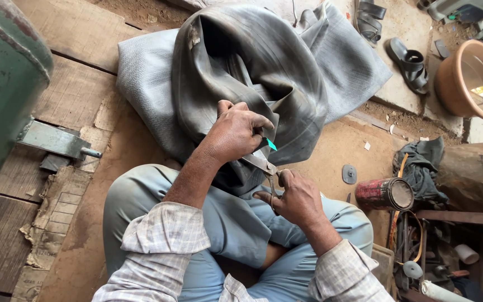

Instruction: The person sits on the floor repairing a rubber inner tube: they brush a dark liquid onto the puncture area, press a patch onto the spot, then use scissors to trim the patch edges and press it down firmly by hand.

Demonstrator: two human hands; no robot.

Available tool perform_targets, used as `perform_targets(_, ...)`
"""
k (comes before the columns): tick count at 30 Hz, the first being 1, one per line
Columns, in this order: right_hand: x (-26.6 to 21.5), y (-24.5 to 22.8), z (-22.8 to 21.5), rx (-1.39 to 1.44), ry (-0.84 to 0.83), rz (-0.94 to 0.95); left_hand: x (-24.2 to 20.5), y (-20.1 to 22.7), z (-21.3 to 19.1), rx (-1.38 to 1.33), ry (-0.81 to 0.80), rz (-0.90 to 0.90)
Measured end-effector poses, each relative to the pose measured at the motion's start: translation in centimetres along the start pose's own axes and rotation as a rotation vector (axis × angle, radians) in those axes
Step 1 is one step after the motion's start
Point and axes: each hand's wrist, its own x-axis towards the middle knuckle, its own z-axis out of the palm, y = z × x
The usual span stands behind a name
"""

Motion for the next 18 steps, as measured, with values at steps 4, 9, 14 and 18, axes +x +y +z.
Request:
perform_targets(4, 0.0, 0.3, 0.4, -0.013, -0.059, 0.04, 0.1, 0.1, -0.1, 0.004, -0.006, 0.0)
perform_targets(9, -0.4, 0.9, 1.1, -0.012, -0.046, 0.028, 0.0, 0.1, 0.0, 0.016, -0.008, 0.009)
perform_targets(14, -0.5, 1.6, 1.6, -0.016, 0.038, -0.012, 0.0, 0.5, -0.2, -0.01, -0.025, -0.017)
perform_targets(18, -0.6, 1.6, 1.6, 0.012, 0.085, -0.044, 0.1, 0.1, 0.2, 0.012, 0.002, 0.001)
